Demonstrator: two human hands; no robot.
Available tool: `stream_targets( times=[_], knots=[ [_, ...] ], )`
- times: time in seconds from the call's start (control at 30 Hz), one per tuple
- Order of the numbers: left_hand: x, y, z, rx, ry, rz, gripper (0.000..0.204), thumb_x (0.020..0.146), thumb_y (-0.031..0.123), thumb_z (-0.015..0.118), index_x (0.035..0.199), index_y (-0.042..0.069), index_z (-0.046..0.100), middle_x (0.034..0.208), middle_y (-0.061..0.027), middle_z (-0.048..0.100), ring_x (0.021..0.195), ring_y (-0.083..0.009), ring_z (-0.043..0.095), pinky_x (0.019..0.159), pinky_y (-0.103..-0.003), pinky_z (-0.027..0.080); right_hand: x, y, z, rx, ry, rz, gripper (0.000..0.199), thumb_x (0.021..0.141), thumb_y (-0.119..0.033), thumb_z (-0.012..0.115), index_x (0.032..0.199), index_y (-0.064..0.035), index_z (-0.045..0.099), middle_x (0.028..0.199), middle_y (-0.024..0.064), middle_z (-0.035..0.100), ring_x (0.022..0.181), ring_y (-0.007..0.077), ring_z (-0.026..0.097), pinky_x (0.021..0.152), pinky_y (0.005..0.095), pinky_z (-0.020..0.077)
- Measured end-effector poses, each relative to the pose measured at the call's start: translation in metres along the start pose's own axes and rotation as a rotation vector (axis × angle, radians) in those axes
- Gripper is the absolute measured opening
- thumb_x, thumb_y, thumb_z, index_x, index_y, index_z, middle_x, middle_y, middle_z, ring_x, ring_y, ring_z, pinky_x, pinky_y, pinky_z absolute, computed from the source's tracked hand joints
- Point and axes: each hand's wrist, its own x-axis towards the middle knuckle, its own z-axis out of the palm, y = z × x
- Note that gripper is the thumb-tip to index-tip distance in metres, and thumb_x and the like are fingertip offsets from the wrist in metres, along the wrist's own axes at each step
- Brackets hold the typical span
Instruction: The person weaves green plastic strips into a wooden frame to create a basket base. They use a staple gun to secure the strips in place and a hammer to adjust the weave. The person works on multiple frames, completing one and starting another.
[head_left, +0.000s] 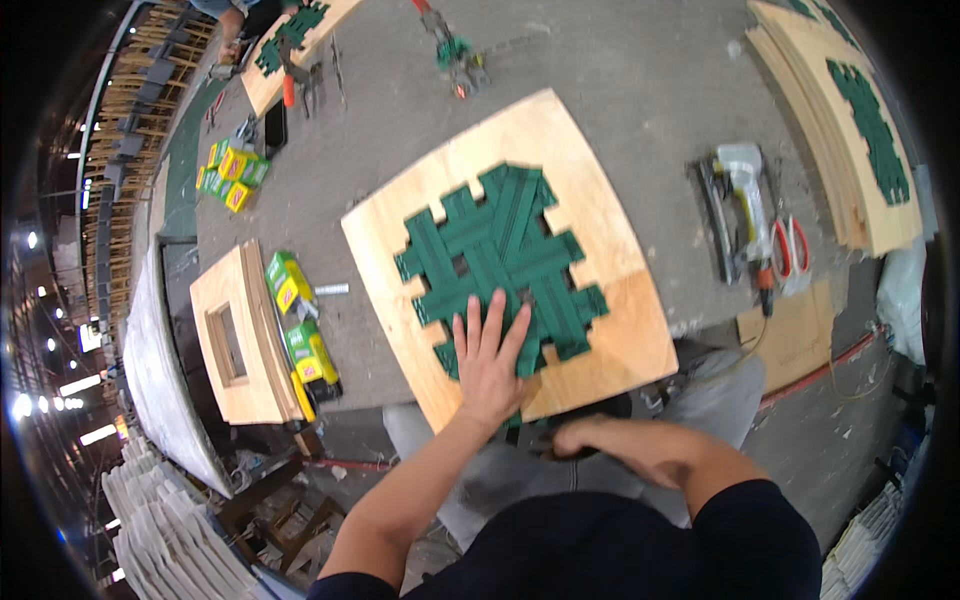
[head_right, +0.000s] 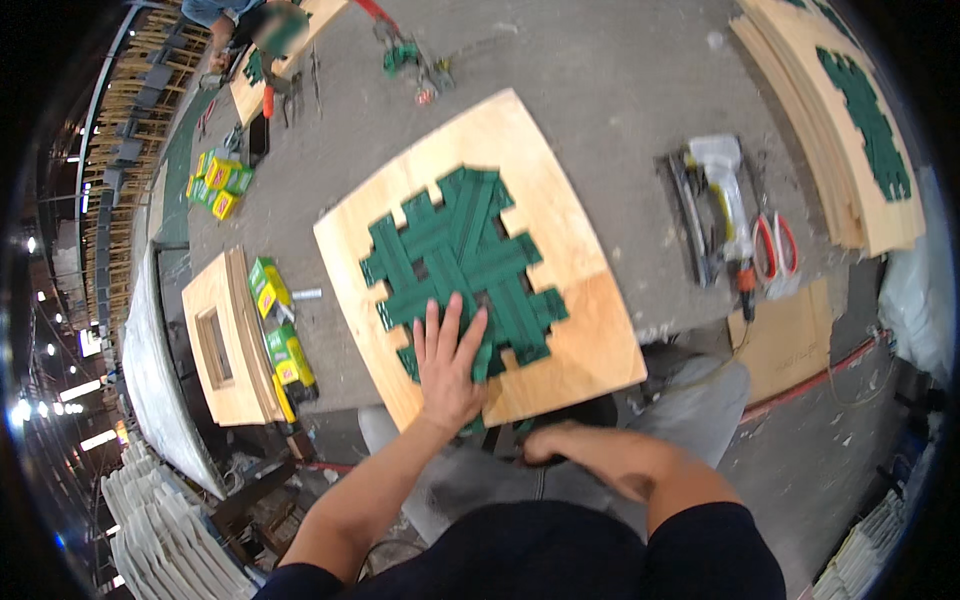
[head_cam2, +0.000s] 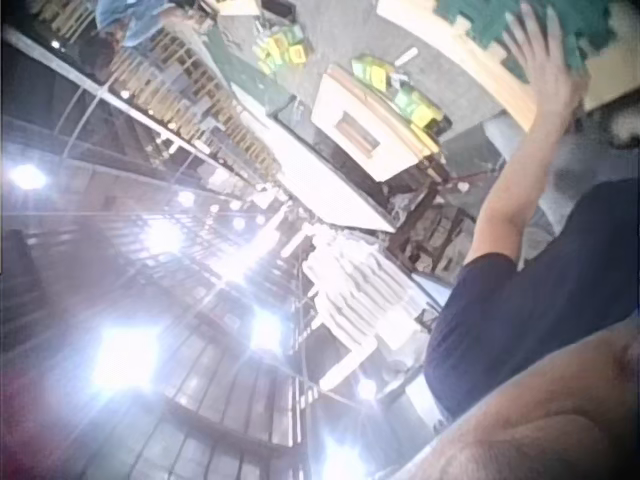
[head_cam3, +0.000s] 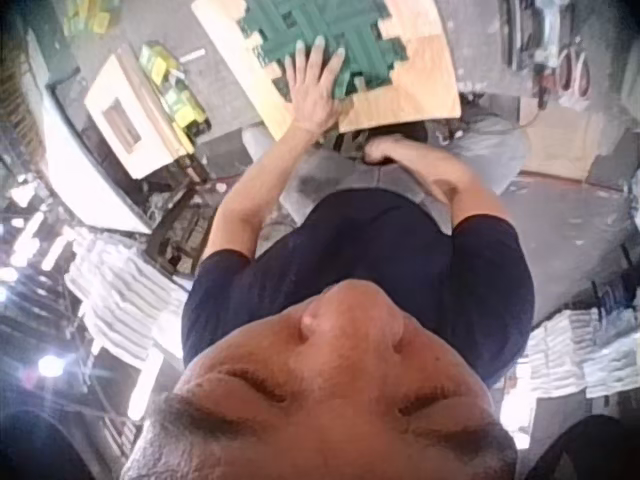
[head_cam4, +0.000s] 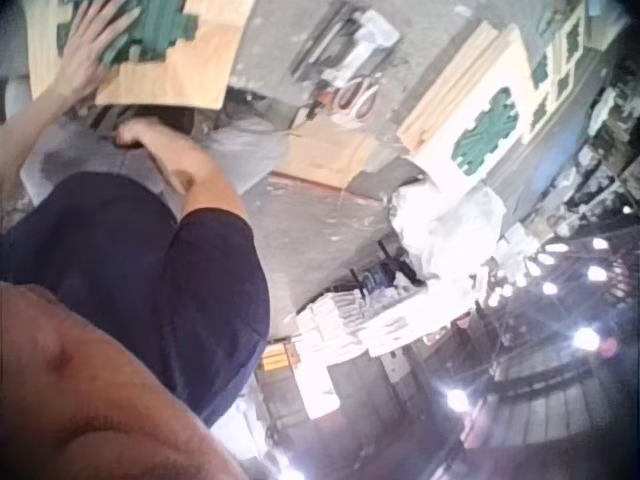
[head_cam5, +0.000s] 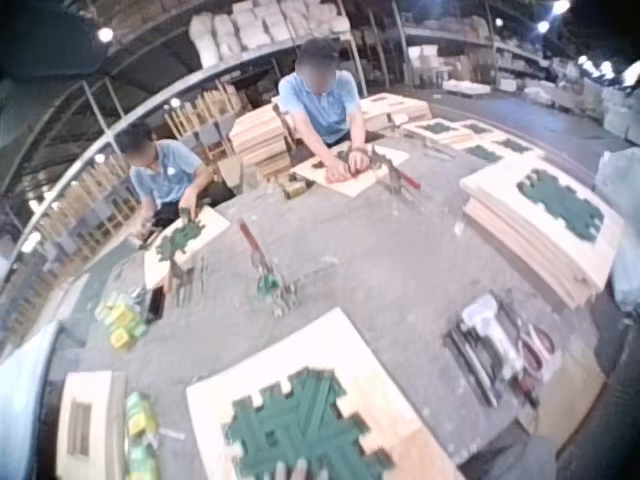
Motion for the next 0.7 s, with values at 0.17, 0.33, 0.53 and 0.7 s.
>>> stream_targets(
  times=[0.17, 0.33, 0.53, 0.7],
  knots=[
    [-0.001, -0.01, 0.01, -0.16, 0.258, 0.044, 0.057, 0.089, 0.009, 0.066, 0.146, 0.014, 0.058, 0.156, -0.0124, 0.051, 0.151, -0.0396, 0.036, 0.126, -0.054, 0.02, -0.002, 0.012, -0.011, 0.184, -0.228, 0.179, 0.086, 0.094, -0.073, 0.055, 0.153, -0.0104, 0.052, 0.16, 0.0101, 0.048, 0.144, 0.028, 0.048, 0.116, 0.0443, 0.0407],
    [-0.028, 0.021, -0.008, -1.024, 0.384, -0.19, 0.043, 0.115, 0.028, 0.038, 0.144, -0.002, 0.05, 0.109, -0.0147, 0.07, 0.11, -0.0273, 0.066, 0.106, -0.047, 0.047, -0.043, -0.006, -0.003, -0.026, 0.133, 0.162, 0.084, 0.092, -0.073, 0.059, 0.139, -0.0036, 0.064, 0.148, 0.0166, 0.06, 0.135, 0.0325, 0.057, 0.111, 0.0436, 0.0452],
    [-0.075, 0.133, -0.149, -1.613, 0.253, 0.022, 0.053, 0.115, 0.044, 0.031, 0.147, 0.006, 0.048, 0.077, -0.0037, 0.053, 0.071, -0.0204, 0.06, 0.078, -0.047, 0.058, -0.064, 0.034, -0.013, -0.118, 0.547, 0.085, 0.065, 0.093, -0.056, 0.07, 0.135, -0.0067, 0.067, 0.14, 0.0183, 0.065, 0.128, 0.0362, 0.061, 0.106, 0.0437, 0.0489],
    [-0.104, 0.149, -0.24, -1.54, 0.626, 0.425, 0.05, 0.115, 0.035, 0.034, 0.153, 0.003, 0.041, 0.075, -0.0029, 0.049, 0.065, -0.0195, 0.057, 0.073, -0.044, 0.059, -0.075, 0.092, -0.011, -0.092, 0.691, -0.167, 0.063, 0.092, -0.056, 0.071, 0.127, -0.003, 0.069, 0.122, 0.0252, 0.071, 0.117, 0.0399, 0.066, 0.098, 0.0473, 0.0514]
  ],
)
